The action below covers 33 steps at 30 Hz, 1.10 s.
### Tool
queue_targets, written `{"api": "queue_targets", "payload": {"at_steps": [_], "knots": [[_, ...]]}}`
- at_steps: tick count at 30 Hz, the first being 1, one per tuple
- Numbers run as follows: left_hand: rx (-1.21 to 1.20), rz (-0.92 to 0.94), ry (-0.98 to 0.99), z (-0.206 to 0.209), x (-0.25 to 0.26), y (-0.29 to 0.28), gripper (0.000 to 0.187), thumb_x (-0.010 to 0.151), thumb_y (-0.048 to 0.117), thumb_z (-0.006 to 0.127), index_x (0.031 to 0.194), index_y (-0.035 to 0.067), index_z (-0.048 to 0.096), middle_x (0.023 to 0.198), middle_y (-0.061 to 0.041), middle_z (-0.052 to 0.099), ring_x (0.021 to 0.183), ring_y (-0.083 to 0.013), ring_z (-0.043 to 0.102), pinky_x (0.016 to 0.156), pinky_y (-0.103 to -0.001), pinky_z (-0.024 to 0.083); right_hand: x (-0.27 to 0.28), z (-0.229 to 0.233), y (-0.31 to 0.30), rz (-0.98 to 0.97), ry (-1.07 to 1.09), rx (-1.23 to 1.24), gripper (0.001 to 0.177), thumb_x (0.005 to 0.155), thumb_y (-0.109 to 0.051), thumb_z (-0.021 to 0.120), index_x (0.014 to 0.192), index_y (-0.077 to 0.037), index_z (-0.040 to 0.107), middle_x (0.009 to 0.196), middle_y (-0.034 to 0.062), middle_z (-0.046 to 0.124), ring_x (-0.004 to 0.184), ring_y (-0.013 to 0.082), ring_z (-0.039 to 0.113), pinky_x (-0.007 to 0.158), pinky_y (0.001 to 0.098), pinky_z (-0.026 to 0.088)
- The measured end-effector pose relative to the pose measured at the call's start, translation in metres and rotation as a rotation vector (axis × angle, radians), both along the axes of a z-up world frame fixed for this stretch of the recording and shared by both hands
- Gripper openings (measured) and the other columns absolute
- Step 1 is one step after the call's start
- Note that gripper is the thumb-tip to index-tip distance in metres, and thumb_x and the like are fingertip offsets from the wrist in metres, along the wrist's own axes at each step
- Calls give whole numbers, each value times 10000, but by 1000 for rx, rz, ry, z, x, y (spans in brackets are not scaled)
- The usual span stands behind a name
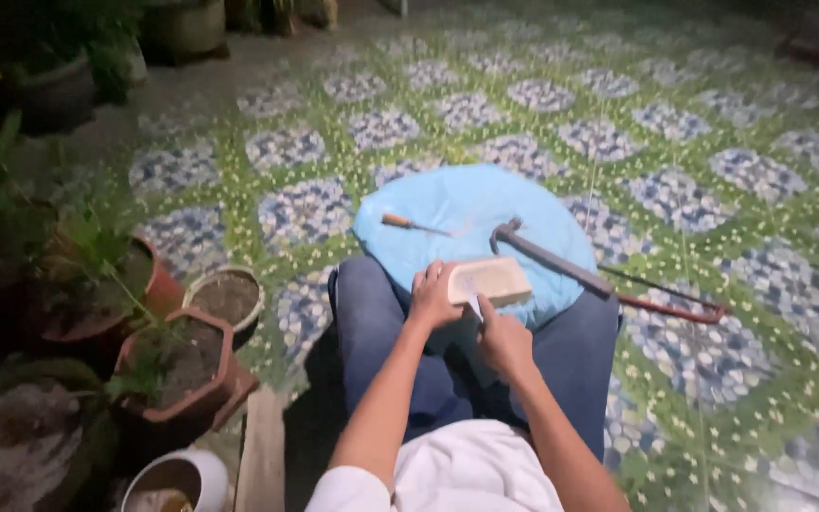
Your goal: The person sands a wooden block by hand and then uses a hammer and chisel to further shape it.
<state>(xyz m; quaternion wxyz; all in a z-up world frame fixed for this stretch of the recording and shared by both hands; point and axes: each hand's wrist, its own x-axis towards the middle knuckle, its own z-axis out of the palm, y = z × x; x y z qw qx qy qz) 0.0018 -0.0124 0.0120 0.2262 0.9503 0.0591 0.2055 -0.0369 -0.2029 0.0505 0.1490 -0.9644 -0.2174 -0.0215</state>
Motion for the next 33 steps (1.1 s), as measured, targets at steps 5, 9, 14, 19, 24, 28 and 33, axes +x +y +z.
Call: {"api": "queue_targets", "payload": {"at_steps": [5, 9, 14, 19, 24, 28, 33], "knots": [[5, -5, -25, -7, -4, -1, 947, 552, 438, 818, 1422, 281, 480, 1397, -83, 509, 1249, -311, 618, 1161, -431, 348, 1, -1, 1, -43, 95, -34, 656, 987, -301, 537, 1612, -349, 345, 1004, 173, 762, 1006, 395, 740, 856, 592, 576], [9, 0, -128, -23, 8, 4, 1013, 517, 425, 854, 1444, 269, 478, 1426, -95, 500, 1272, -325, 613, 1159, -459, 372, 1, -2, 4, -41, 64, -23, 702, 999, -239, 568, 1644, -313, 301, 989, 232, 742, 1011, 443, 725, 850, 620, 563], [1, -29, -128, -29, 6, 4, 1072, 492, 375, 922, 1461, 241, 482, 1462, -135, 484, 1325, -358, 580, 1184, -504, 351, -8, 3, -1, -20, 74, -44, 712, 990, -224, 574, 1644, -282, 300, 948, 286, 732, 957, 518, 711, 793, 657, 544], [52, -50, -239, -24, -9, -3, 1048, 595, 372, 960, 1488, 162, 454, 1523, -150, 453, 1358, -326, 542, 1199, -490, 315, -7, -17, -13, 70, -160, -52, 857, 865, -221, 670, 1645, -209, 314, 802, 187, 740, 609, 461, 670, 489, 547, 491], [63, -61, -210, -9, -17, -12, 1156, 607, 427, 1082, 1525, 167, 429, 1570, -89, 388, 1396, -288, 549, 1272, -484, 304, -12, 7, -19, 103, -175, 55, 792, 895, -67, 684, 1629, -175, 408, 824, 201, 726, 597, 415, 657, 493, 490, 446], [42, -52, -178, 1, -19, -11, 1155, 617, 412, 1067, 1531, 183, 399, 1566, -102, 402, 1410, -291, 537, 1286, -473, 293, -7, 2, -13, 75, -177, -31, 855, 873, -85, 703, 1653, -195, 370, 765, 164, 712, 557, 392, 639, 474, 458, 424], [-12, -71, -140, 11, -18, -12, 1158, 578, 344, 1056, 1526, 160, 417, 1562, -127, 408, 1381, -328, 546, 1280, -505, 282, -9, 21, -18, 48, -84, -122, 943, 760, -99, 698, 1641, -277, 411, 784, 151, 731, 593, 402, 662, 472, 469, 433]]}}
